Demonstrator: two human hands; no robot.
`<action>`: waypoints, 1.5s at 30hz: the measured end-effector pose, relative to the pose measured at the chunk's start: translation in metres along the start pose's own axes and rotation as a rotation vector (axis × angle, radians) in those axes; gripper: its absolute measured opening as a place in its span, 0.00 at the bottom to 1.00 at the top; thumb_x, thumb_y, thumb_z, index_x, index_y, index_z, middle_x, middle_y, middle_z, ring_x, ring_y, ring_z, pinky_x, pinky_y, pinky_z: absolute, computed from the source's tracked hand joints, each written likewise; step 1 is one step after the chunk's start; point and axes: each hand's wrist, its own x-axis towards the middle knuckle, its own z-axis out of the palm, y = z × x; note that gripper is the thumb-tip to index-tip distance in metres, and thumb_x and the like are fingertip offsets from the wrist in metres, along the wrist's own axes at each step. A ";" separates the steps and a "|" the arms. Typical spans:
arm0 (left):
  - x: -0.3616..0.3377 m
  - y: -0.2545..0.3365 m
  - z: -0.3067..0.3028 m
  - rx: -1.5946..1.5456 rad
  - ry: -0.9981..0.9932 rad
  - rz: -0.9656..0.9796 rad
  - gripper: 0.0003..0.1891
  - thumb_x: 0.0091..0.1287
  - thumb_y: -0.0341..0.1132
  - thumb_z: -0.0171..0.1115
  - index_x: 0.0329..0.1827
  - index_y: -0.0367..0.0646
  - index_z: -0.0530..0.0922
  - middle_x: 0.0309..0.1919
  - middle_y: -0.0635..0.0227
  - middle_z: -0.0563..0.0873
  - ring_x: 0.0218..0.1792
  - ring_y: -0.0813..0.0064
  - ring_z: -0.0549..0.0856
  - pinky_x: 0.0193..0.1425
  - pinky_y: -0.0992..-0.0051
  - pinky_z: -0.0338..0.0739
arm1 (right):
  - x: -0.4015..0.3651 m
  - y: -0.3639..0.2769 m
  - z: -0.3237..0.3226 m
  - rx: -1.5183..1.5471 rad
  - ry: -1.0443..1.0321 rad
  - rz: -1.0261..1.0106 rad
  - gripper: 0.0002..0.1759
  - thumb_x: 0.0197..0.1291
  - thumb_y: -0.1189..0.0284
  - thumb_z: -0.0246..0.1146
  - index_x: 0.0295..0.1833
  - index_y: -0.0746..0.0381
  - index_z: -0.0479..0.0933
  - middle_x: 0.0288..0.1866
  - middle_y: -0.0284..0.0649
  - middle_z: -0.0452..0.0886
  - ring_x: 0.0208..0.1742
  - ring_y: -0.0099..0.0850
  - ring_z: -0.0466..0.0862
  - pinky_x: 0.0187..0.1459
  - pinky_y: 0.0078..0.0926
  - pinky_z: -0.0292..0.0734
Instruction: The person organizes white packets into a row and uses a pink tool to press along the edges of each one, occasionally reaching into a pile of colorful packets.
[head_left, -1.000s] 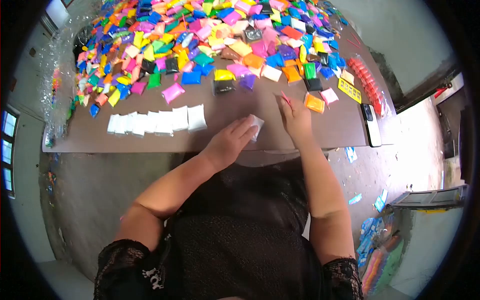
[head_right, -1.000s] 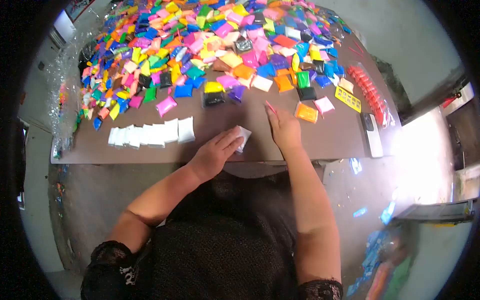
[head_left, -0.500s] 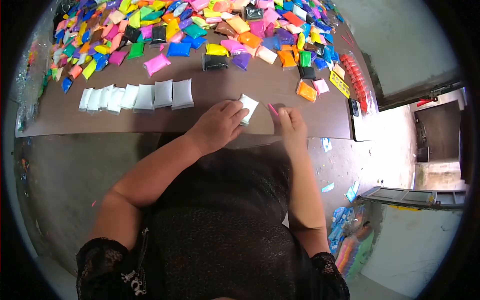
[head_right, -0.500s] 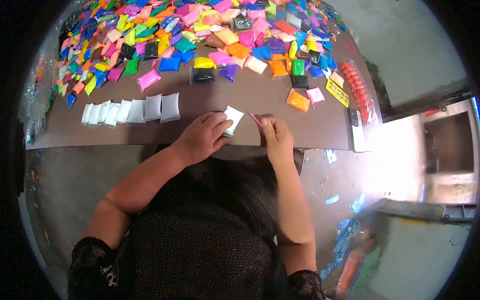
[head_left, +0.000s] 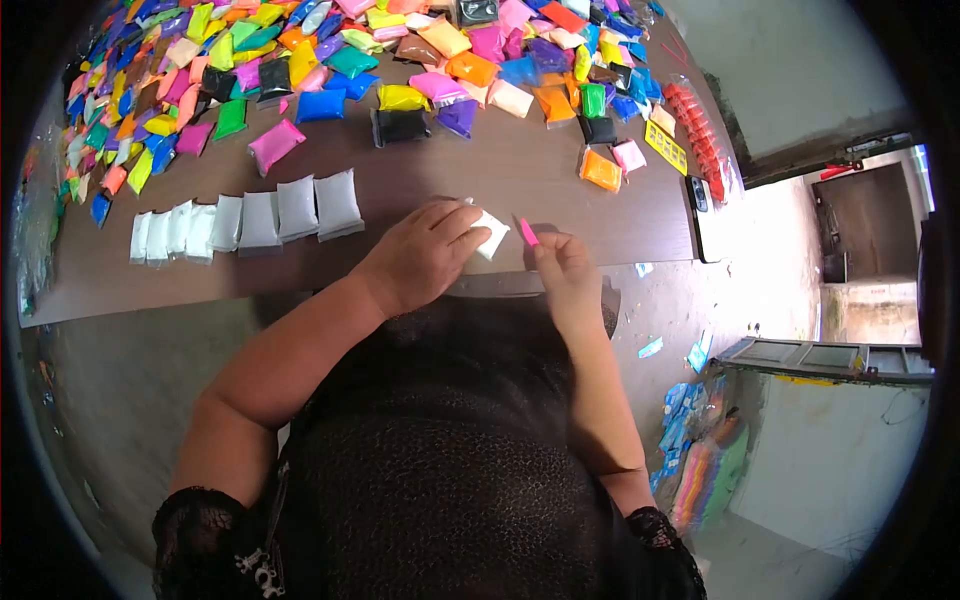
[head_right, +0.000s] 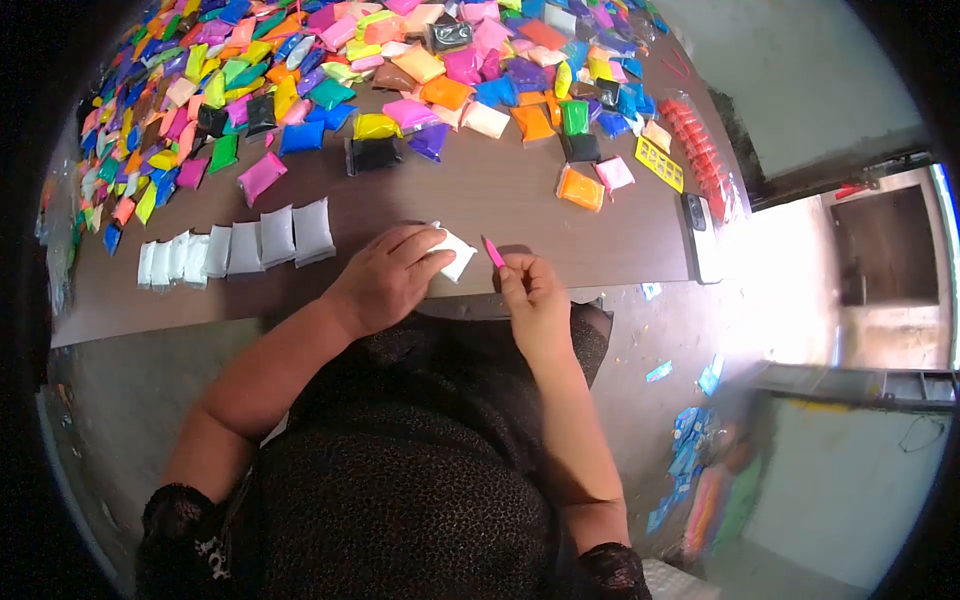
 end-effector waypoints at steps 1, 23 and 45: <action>0.002 0.003 -0.002 -0.057 -0.010 -0.037 0.16 0.60 0.30 0.64 0.52 0.42 0.80 0.51 0.64 0.80 0.58 0.64 0.78 0.66 0.65 0.73 | -0.003 -0.010 0.003 0.003 0.004 0.009 0.06 0.69 0.74 0.61 0.47 0.65 0.77 0.32 0.29 0.78 0.33 0.18 0.76 0.37 0.17 0.71; 0.005 -0.002 0.004 -0.159 -0.041 -0.081 0.15 0.57 0.28 0.69 0.49 0.38 0.83 0.48 0.63 0.80 0.54 0.61 0.80 0.62 0.66 0.77 | 0.008 -0.017 0.013 -0.780 -0.033 -0.487 0.07 0.63 0.70 0.63 0.39 0.61 0.74 0.34 0.47 0.80 0.33 0.49 0.83 0.33 0.44 0.79; 0.004 -0.003 0.002 -0.134 -0.039 -0.051 0.18 0.55 0.27 0.69 0.51 0.40 0.81 0.49 0.63 0.79 0.54 0.60 0.80 0.61 0.67 0.78 | 0.020 -0.008 -0.008 -0.827 0.142 -0.386 0.07 0.67 0.69 0.60 0.41 0.61 0.77 0.30 0.41 0.80 0.33 0.43 0.84 0.33 0.39 0.79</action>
